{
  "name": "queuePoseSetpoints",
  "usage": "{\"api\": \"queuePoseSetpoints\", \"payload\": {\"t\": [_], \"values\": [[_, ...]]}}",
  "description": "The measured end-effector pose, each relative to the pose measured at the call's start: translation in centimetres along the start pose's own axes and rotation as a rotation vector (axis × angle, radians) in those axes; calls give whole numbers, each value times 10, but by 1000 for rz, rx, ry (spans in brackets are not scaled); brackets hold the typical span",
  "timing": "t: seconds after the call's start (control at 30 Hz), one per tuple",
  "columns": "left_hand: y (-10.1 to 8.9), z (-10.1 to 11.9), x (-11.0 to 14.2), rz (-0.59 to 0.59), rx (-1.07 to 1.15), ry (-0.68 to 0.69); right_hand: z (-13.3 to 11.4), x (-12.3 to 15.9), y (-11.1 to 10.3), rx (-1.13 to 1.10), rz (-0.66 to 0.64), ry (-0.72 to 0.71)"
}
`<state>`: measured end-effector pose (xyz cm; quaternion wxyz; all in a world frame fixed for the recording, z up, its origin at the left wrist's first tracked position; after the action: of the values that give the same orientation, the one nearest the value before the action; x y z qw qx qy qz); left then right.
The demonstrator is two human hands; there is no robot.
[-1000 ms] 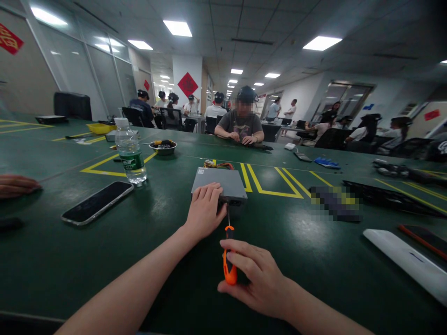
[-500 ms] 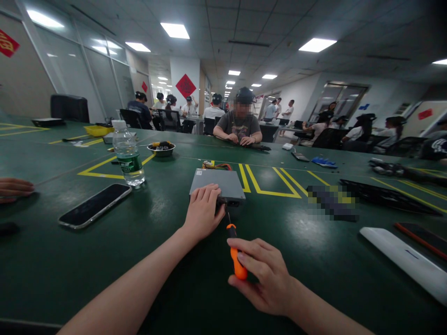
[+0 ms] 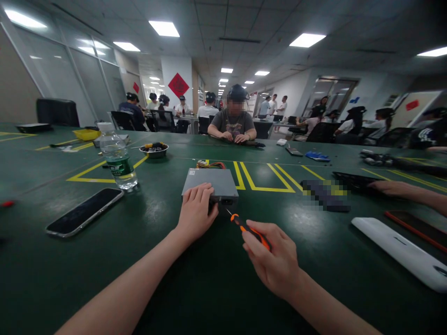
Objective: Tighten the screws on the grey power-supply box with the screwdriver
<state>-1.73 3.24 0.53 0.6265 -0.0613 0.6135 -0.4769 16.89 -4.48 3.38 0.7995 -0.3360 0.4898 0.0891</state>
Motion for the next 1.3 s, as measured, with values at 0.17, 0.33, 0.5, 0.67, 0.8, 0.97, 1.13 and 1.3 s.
{"api": "queuePoseSetpoints", "payload": {"t": [0.17, 0.33, 0.5, 0.67, 0.8, 0.97, 1.13, 1.3], "values": [[0, 1, 0, -10, -8, -4, -6, 6, 3, 124, -83, -3], [0, 2, 0, -6, -6, -9, -11, 10, 6, 164, -79, -54], [0, 2, 0, -16, -7, -11, -6, 6, 1, 155, -104, -48], [1, 1, 0, -8, -4, -16, -9, 5, 3, 85, -69, 9], [2, 1, 0, -4, -3, -17, -12, 7, 6, 3, -101, -65], [0, 2, 1, -8, -6, -7, -3, 3, 2, 47, -76, 17], [0, 2, 1, -10, -8, -12, -7, 4, 3, 42, -55, 28], [0, 1, 0, -6, 1, -7, -12, 13, 8, -53, -65, -84]]}}
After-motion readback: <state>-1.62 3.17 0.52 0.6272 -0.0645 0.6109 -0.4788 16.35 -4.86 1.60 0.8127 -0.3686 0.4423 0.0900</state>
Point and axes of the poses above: each hand's wrist, its own x-axis away from the middle knuckle, its own y-axis out of the palm, z = x × y, the point moved 1 cm from there along -x, towards the middle knuckle, and after that the axes turned 10 degrees about x, right-handed, at the moved point
